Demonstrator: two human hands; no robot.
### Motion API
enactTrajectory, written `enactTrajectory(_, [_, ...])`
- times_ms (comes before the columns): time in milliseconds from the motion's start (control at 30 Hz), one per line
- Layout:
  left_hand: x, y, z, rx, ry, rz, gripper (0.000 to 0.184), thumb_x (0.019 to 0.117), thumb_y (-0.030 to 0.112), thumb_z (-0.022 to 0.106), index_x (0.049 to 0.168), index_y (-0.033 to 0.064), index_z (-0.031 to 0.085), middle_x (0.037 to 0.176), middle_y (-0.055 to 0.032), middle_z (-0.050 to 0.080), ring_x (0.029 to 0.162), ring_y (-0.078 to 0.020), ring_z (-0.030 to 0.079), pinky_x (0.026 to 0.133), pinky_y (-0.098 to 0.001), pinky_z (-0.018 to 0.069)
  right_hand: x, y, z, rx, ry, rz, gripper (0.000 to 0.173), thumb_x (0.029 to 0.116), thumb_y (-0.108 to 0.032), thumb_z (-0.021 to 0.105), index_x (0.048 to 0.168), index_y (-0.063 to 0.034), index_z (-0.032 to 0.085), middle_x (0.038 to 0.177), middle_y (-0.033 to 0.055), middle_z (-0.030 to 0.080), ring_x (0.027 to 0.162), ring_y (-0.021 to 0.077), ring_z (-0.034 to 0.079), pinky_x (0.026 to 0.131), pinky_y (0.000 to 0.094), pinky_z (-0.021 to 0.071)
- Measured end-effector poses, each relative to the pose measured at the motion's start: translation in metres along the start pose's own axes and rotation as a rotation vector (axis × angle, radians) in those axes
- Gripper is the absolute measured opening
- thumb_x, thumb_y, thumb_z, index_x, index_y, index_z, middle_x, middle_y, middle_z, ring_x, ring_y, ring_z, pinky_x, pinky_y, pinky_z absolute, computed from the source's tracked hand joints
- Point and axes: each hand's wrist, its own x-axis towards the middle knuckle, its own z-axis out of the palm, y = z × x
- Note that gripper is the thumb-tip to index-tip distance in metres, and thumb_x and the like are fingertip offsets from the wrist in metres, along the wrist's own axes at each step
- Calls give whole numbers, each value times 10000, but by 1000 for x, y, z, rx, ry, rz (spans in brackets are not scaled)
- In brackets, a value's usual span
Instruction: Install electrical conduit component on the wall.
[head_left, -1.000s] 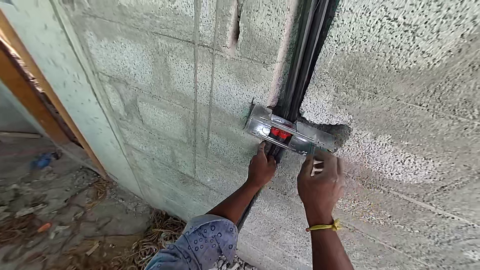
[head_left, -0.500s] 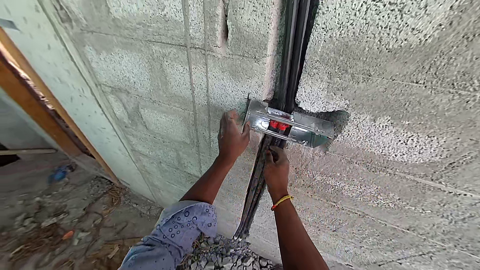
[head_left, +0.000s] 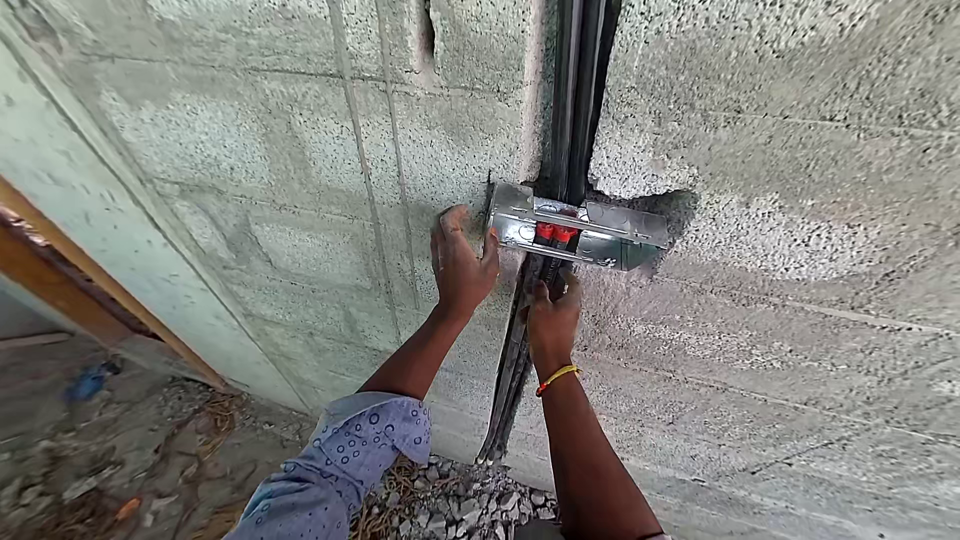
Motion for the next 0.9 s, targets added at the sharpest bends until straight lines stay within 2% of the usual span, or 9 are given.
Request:
enactTrajectory(100, [20, -4, 0, -5, -79, 24, 547, 947, 304, 674, 1380, 6, 522, 1345, -196, 577, 1111, -292, 610, 956, -442, 518, 8, -11, 3, 243, -114, 109, 569, 1074, -180, 540, 1574, -164, 270, 930, 150, 710, 490, 176, 612, 401, 286, 504])
enactTrajectory(300, [40, -10, -3, -15, -180, 154, 436, 944, 283, 651, 1313, 53, 619, 1246, -153, 618, 986, -256, 619, 846, -414, 533, 24, -21, 8, 522, -181, 140, 254, 1044, -78, 476, 1279, -140, 402, 657, 23, 515, 417, 105, 462, 378, 252, 450])
enactTrajectory(433, [43, -9, -1, 30, -213, 199, 423, 943, 231, 628, 1320, 42, 598, 1234, -164, 635, 1062, -276, 647, 889, -430, 557, 22, -12, 17, 568, -143, 87, 343, 1006, -28, 459, 1307, -163, 363, 670, 9, 449, 420, 120, 460, 384, 300, 484])
enactTrajectory(600, [45, 7, 6, 210, -263, 237, 404, 992, 94, 533, 1379, -19, 546, 1325, -222, 599, 1106, -343, 677, 861, -449, 593, 27, -11, 23, 646, -148, 108, 292, 1023, -59, 487, 1241, -203, 355, 659, -20, 371, 421, 118, 413, 383, 329, 479])
enactTrajectory(667, [47, 14, 5, 255, -300, 183, 404, 1001, 70, 521, 1397, -10, 533, 1349, -221, 583, 1123, -345, 671, 871, -439, 590, 26, -20, 24, 546, -123, 164, 304, 1047, -88, 488, 1291, -179, 331, 673, 36, 448, 429, 156, 480, 399, 347, 511])
enactTrajectory(733, [45, 15, 4, 259, -312, 142, 418, 1003, 85, 528, 1415, 10, 527, 1362, -209, 582, 1125, -334, 674, 868, -439, 593, 17, -24, 23, 373, -100, 165, 488, 1063, -104, 491, 1481, -179, 250, 765, 133, 604, 484, 213, 618, 429, 350, 559])
enactTrajectory(800, [43, 14, 2, 213, -303, 113, 431, 998, 115, 548, 1420, 30, 519, 1380, -195, 582, 1119, -323, 681, 867, -452, 598, 5, -21, 20, 106, -42, 60, 642, 1061, -137, 525, 1608, -167, 190, 893, 140, 667, 596, 206, 674, 501, 346, 580])
enactTrajectory(833, [44, 13, 0, 179, -289, 119, 432, 992, 131, 564, 1410, 29, 526, 1372, -193, 591, 1103, -319, 688, 862, -457, 600, 1, -19, 17, -100, 26, -37, 594, 1053, -184, 543, 1586, -115, 290, 950, 125, 686, 690, 205, 692, 592, 382, 595])
enactTrajectory(900, [42, 8, -4, 122, -263, 156, 415, 992, 172, 600, 1377, 25, 549, 1326, -185, 619, 1084, -301, 694, 863, -451, 602, -1, -18, 9, -457, 185, -271, 376, 1067, -287, 507, 1369, -74, 576, 977, 162, 713, 831, 317, 697, 721, 556, 543])
